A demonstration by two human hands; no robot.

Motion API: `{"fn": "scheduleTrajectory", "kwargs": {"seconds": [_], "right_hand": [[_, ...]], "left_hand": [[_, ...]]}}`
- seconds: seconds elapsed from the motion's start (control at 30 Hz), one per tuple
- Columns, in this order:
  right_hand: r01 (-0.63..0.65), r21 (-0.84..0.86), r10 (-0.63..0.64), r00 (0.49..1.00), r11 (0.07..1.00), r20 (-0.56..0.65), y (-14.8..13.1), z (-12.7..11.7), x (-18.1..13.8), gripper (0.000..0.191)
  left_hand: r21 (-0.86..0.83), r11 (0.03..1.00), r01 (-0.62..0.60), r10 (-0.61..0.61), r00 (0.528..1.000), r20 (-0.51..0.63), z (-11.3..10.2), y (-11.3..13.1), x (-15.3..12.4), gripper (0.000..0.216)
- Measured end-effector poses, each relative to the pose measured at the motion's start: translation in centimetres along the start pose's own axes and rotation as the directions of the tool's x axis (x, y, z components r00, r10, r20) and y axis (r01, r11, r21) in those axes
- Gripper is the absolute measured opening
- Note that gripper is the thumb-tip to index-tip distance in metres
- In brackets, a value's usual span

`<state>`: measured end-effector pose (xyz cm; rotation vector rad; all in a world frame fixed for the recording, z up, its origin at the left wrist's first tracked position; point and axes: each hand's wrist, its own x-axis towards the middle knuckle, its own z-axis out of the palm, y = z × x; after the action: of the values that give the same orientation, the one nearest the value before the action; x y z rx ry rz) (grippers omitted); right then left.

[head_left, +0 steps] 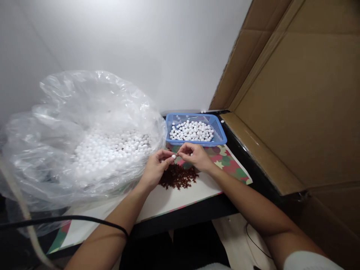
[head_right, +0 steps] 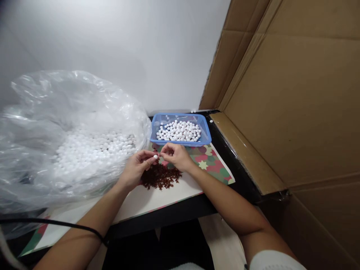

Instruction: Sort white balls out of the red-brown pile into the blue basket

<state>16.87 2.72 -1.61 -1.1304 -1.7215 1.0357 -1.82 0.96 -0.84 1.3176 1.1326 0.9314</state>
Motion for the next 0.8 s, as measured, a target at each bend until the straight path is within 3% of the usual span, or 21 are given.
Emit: {"fn": "scheduleTrajectory", "kwargs": {"seconds": [0.1,0.27,0.8], "right_hand": [[0.065,-0.107,-0.074,0.993,0.992,-0.087,-0.5,0.6,-0.3,0.009],[0.145,-0.187,-0.168,0.979,0.972,-0.113,-0.9,1.2,-0.6,0.006],[0.194,-0.204,-0.229,0.96,0.96,-0.164,-1.3,2.0,-1.1,0.009]], "left_hand": [[-0.063,0.997,0.038,-0.037,0.999,0.01,0.1,0.0,0.0,0.03],[-0.151,0.987,0.05,-0.048,0.999,0.012,0.2,0.0,0.0,0.027],[-0.233,0.972,-0.012,0.003,0.999,-0.038,0.4,-0.7,-0.3,0.024]]}}
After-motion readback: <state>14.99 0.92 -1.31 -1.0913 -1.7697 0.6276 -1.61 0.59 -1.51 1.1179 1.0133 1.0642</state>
